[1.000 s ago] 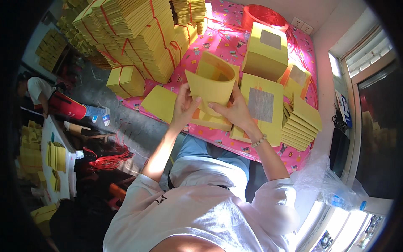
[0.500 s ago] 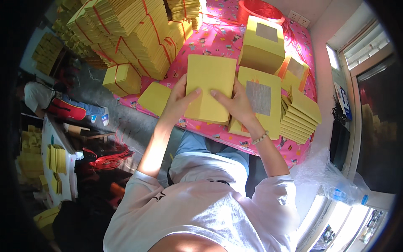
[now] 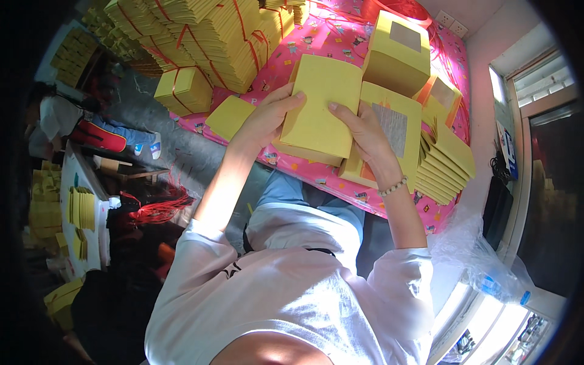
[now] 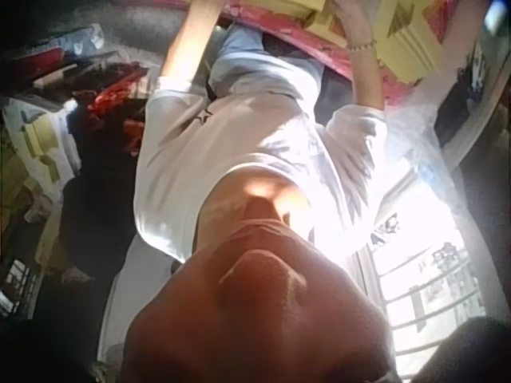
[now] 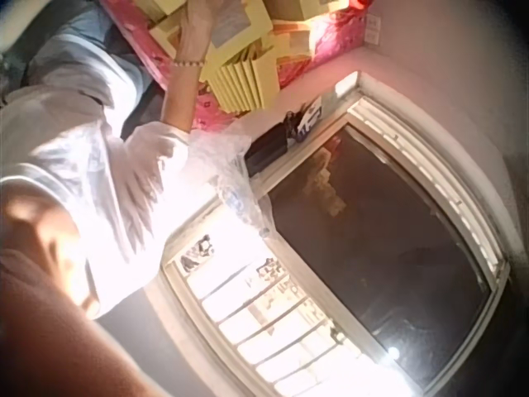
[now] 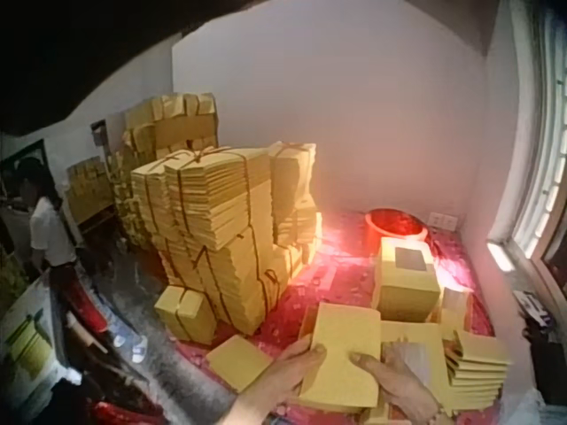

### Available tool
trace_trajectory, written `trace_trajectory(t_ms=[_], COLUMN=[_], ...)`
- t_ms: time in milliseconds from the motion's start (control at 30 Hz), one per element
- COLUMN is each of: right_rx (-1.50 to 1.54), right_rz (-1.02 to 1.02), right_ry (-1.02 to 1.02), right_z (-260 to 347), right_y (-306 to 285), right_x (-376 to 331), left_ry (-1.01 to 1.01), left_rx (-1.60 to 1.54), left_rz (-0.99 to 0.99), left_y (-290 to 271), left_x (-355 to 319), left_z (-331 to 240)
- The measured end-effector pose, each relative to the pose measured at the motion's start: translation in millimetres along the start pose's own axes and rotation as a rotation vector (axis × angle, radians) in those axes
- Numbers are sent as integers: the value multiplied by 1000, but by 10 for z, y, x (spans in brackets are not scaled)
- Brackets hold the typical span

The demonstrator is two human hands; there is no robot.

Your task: The person folds yellow paper sheets into small rectangular packets by hand. They repeatedly pick up a sheet, fold it in half, and place the finished packet onto a growing stack on the table.

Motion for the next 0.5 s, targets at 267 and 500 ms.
trace_trajectory(t_ms=[267,500], right_rx=[-145,-323], right_rz=[-6,3], right_ry=[-40,-99], right_z=[52,119], right_y=[1,36], right_x=[-11,-26], left_ry=[38,36], left_rx=[77,81], left_rz=[13,-62], left_y=[-56,12], left_x=[29,-18], left_z=[38,-15])
Point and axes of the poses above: each hand's wrist, its own x-axis towards the middle knuckle, its own y-axis out of the palm, z = x × y, the point moved 6 cm from there along x, towards the middle knuckle, and after that the axes turned 12 degrees about z, right-handed, at the moved point
